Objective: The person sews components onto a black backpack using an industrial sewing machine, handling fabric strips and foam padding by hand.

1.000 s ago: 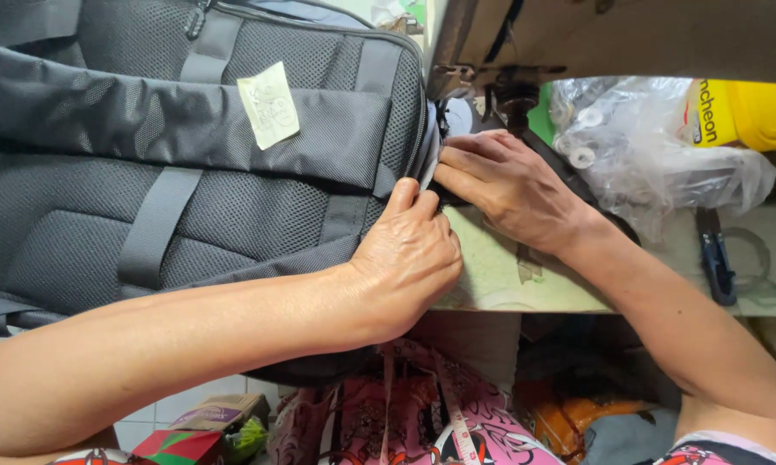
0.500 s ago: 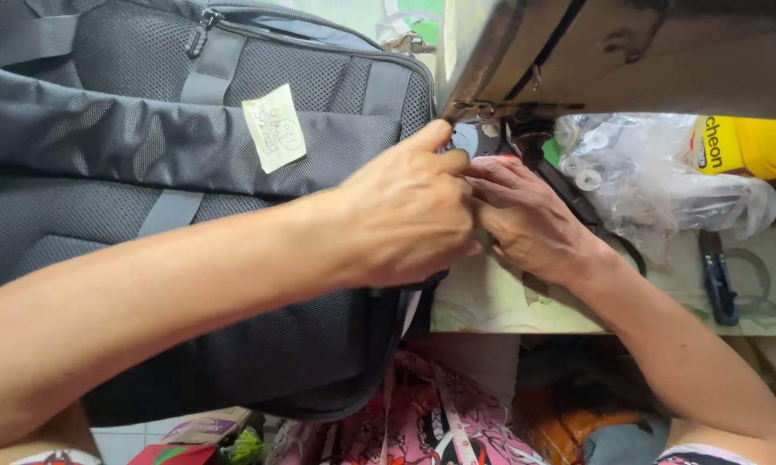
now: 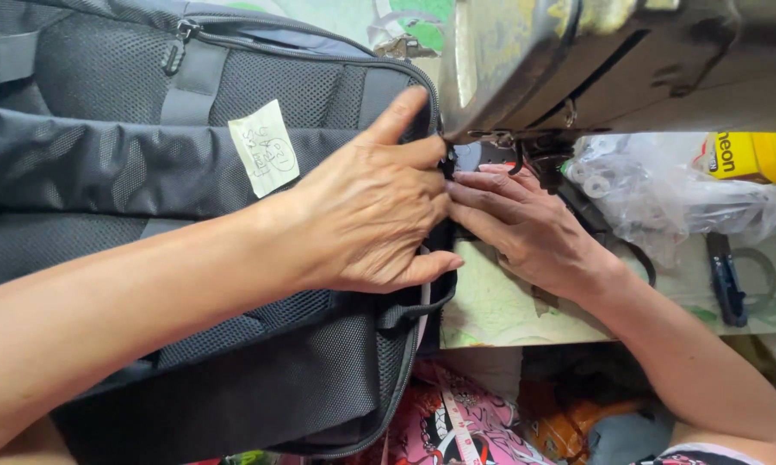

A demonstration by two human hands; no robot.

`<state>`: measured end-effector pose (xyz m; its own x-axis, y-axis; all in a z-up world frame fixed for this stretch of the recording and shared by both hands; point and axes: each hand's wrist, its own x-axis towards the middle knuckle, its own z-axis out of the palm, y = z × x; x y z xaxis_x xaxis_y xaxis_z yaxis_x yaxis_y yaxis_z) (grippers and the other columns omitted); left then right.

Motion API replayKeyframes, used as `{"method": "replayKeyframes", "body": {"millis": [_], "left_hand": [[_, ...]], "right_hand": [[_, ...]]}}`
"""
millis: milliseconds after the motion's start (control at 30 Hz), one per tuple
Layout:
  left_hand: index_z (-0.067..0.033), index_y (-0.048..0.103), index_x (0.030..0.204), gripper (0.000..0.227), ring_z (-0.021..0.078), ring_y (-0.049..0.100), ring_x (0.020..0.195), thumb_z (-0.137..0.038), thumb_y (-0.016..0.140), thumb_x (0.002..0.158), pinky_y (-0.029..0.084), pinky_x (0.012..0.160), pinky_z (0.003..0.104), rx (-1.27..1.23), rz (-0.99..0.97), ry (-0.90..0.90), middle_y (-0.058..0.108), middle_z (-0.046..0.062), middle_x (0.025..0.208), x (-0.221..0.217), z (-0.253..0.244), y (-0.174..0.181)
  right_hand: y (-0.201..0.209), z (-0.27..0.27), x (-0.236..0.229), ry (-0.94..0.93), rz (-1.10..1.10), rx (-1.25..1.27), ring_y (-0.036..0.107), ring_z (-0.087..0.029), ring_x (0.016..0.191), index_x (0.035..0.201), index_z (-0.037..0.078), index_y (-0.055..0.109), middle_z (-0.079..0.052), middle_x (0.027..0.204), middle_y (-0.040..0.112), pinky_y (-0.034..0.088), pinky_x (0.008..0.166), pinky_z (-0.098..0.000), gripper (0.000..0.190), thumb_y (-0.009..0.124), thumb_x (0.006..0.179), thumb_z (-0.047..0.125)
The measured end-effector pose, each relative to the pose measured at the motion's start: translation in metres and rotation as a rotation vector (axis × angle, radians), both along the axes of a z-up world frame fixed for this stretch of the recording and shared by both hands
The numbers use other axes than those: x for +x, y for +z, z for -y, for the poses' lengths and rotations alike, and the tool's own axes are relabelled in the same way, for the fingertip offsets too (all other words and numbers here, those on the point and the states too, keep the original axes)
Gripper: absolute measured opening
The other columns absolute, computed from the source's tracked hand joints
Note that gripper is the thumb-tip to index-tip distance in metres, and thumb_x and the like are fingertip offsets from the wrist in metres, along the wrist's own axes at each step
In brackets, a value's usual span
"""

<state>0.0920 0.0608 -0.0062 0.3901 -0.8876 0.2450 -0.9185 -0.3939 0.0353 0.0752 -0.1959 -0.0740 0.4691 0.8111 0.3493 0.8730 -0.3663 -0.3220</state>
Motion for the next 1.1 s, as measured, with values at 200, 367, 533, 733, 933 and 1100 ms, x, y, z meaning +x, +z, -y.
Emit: {"method": "replayKeyframes", "body": {"millis": [200,367,533,733,933,1100], "left_hand": [[-0.0136,0.066,0.063,0.066,0.0285,0.060,0.080,-0.064,0.047,0.101,0.033,0.113,0.061,-0.012,-0.055,-0.037,0.061,0.002,0.062,0.013,-0.012,0.004],[-0.0106,0.062,0.068,0.058,0.0301,0.059,0.087,-0.056,0.048,0.103,0.030,0.114,0.062,-0.120,-0.158,-0.114,0.058,0.005,0.066,0.020,-0.021,-0.004],[-0.0084,0.056,0.076,0.050,0.0322,0.060,0.097,-0.048,0.045,0.106,0.028,0.116,0.063,-0.272,-0.141,-0.144,0.051,0.007,0.073,0.020,-0.023,-0.025],[-0.0061,0.055,0.082,0.046,0.0326,0.062,0.098,-0.042,0.043,0.108,0.028,0.116,0.062,-0.400,-0.122,-0.133,0.052,0.009,0.079,0.018,-0.024,-0.037],[-0.0058,0.055,0.079,0.044,0.0325,0.062,0.095,-0.039,0.048,0.107,0.029,0.115,0.062,-0.443,-0.092,-0.105,0.050,0.008,0.076,0.016,-0.019,-0.042],[-0.0053,0.056,0.080,0.041,0.0324,0.060,0.092,-0.038,0.051,0.104,0.031,0.115,0.063,-0.417,-0.077,-0.075,0.050,0.009,0.075,0.015,-0.017,-0.042]], "right_hand": [[0.004,-0.003,-0.002,-0.021,-0.032,-0.023,0.059,-0.034,0.133,0.136,-0.001,0.061,-0.012,0.144,0.060,0.047,0.112,-0.0520,0.031,0.053,0.105,-0.001],[0.007,-0.005,-0.002,-0.043,-0.046,-0.024,0.060,-0.032,0.132,0.133,0.000,0.064,-0.011,0.142,0.061,0.045,0.113,-0.0504,0.029,0.054,0.106,0.001],[0.009,-0.007,0.002,-0.038,-0.039,0.001,0.063,-0.033,0.128,0.131,-0.001,0.065,-0.012,0.140,0.062,0.048,0.114,-0.0515,0.028,0.054,0.106,-0.002],[0.012,-0.008,0.006,-0.001,-0.088,0.069,0.065,-0.037,0.125,0.128,-0.004,0.067,-0.014,0.136,0.064,0.053,0.108,-0.0545,0.029,0.055,0.102,-0.011],[0.012,-0.007,0.006,-0.024,-0.034,-0.034,0.063,-0.033,0.128,0.133,-0.001,0.065,-0.012,0.140,0.061,0.052,0.105,-0.0464,0.029,0.055,0.105,-0.004],[0.014,-0.011,0.010,0.001,-0.012,-0.026,0.061,-0.036,0.124,0.128,-0.004,0.065,-0.014,0.137,0.060,0.051,0.099,-0.0501,0.025,0.055,0.106,-0.002]]}}
